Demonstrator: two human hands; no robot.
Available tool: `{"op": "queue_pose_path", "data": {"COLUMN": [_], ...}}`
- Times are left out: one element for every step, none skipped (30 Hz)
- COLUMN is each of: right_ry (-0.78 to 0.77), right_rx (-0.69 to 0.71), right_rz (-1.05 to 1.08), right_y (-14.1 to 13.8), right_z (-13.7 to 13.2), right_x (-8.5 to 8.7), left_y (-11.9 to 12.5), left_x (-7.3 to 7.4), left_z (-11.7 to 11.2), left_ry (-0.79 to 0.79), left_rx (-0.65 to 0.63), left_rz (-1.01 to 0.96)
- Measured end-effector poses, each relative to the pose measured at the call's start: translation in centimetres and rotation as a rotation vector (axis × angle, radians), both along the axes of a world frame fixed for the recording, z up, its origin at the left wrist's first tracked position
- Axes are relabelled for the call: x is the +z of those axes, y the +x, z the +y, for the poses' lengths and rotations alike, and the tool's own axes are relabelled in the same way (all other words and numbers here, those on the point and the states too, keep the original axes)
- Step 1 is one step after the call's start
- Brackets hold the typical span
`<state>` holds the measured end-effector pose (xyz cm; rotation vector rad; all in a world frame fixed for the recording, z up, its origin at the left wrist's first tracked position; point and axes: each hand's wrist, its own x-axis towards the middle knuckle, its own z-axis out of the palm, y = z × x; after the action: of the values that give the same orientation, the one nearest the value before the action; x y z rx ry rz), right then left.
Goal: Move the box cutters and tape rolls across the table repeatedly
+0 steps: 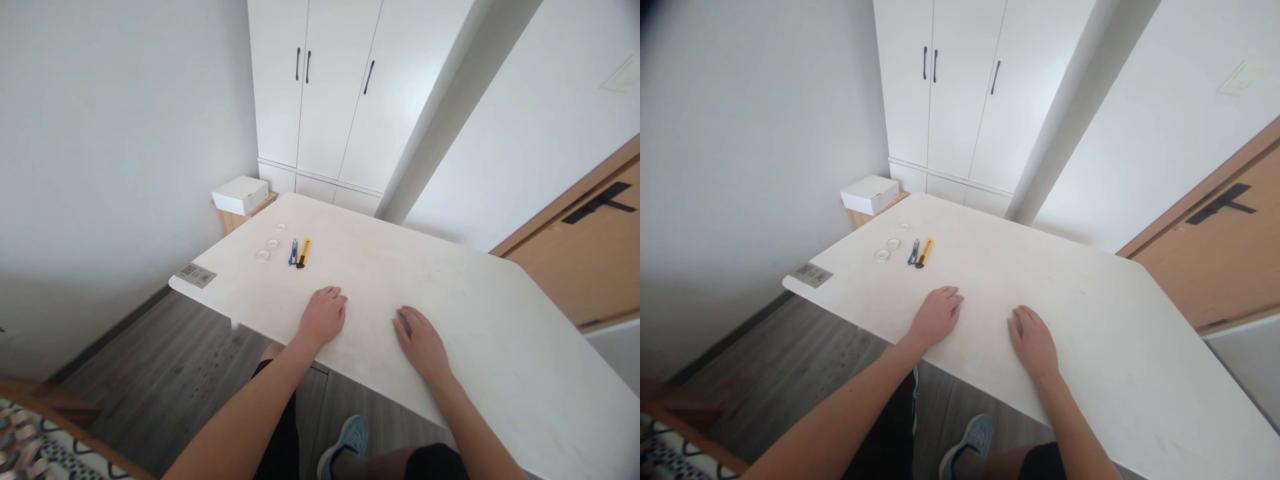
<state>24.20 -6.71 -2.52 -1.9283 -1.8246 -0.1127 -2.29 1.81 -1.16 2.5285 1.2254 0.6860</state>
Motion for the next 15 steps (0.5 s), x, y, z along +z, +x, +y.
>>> {"op": "queue_pose_path", "data": {"right_ry": [0.001, 0.007, 0.018, 0.030, 0.035, 0.026, -0.004, -0.058, -0.124, -0.186, -0.231, -0.274, -0.311, -0.343, -0.375], "right_rx": [-0.003, -0.005, -0.002, 0.014, 0.045, 0.088, 0.147, 0.213, 0.279, 0.353, 0.427, 0.513, 0.583, 0.634, 0.669], "right_rz": [0.002, 0.007, 0.015, 0.028, 0.048, 0.074, 0.099, 0.126, 0.139, 0.125, 0.096, 0.057, 0.010, -0.045, -0.105], "right_y": [-0.1, -0.5, -1.1, -2.0, -3.3, -4.9, -6.8, -9.1, -11.5, -14.1, -16.8, -19.3, -21.8, -24.1, -26.1], "right_z": [0.3, 0.8, 1.6, 2.5, 3.6, 4.8, 6.2, 7.6, 9.2, 10.8, 12.4, 14.1, 15.7, 17.3, 18.8], "right_x": [0.1, 0.3, 0.8, 1.5, 2.4, 3.5, 4.7, 6.0, 7.2, 8.3, 9.3, 10.0, 10.4, 10.7, 10.7], "left_y": [0.0, 0.0, 0.0, 0.0, 0.0, 0.0, 0.0, 0.1, 0.1, 0.1, 0.1, 0.1, 0.1, 0.1, 0.1], "left_x": [0.0, 0.1, 0.2, 0.2, 0.3, 0.3, 0.3, 0.3, 0.2, 0.1, 0.0, -0.1, -0.2, -0.3, -0.4], "left_z": [0.0, 0.0, -0.1, -0.1, -0.1, -0.1, 0.0, 0.0, 0.0, 0.1, 0.1, 0.0, 0.0, -0.1, -0.1], "left_ry": [0.001, 0.002, 0.002, 0.005, 0.009, 0.014, 0.019, 0.023, 0.026, 0.024, 0.022, 0.019, 0.015, 0.007, -0.007], "left_rx": [0.003, 0.005, 0.006, 0.007, 0.006, 0.001, -0.007, -0.010, -0.002, 0.012, 0.026, 0.034, 0.038, 0.036, 0.034], "left_rz": [-0.002, -0.005, -0.007, -0.010, -0.013, -0.018, -0.025, -0.035, -0.046, -0.058, -0.076, -0.101, -0.135, -0.173, -0.209]}}
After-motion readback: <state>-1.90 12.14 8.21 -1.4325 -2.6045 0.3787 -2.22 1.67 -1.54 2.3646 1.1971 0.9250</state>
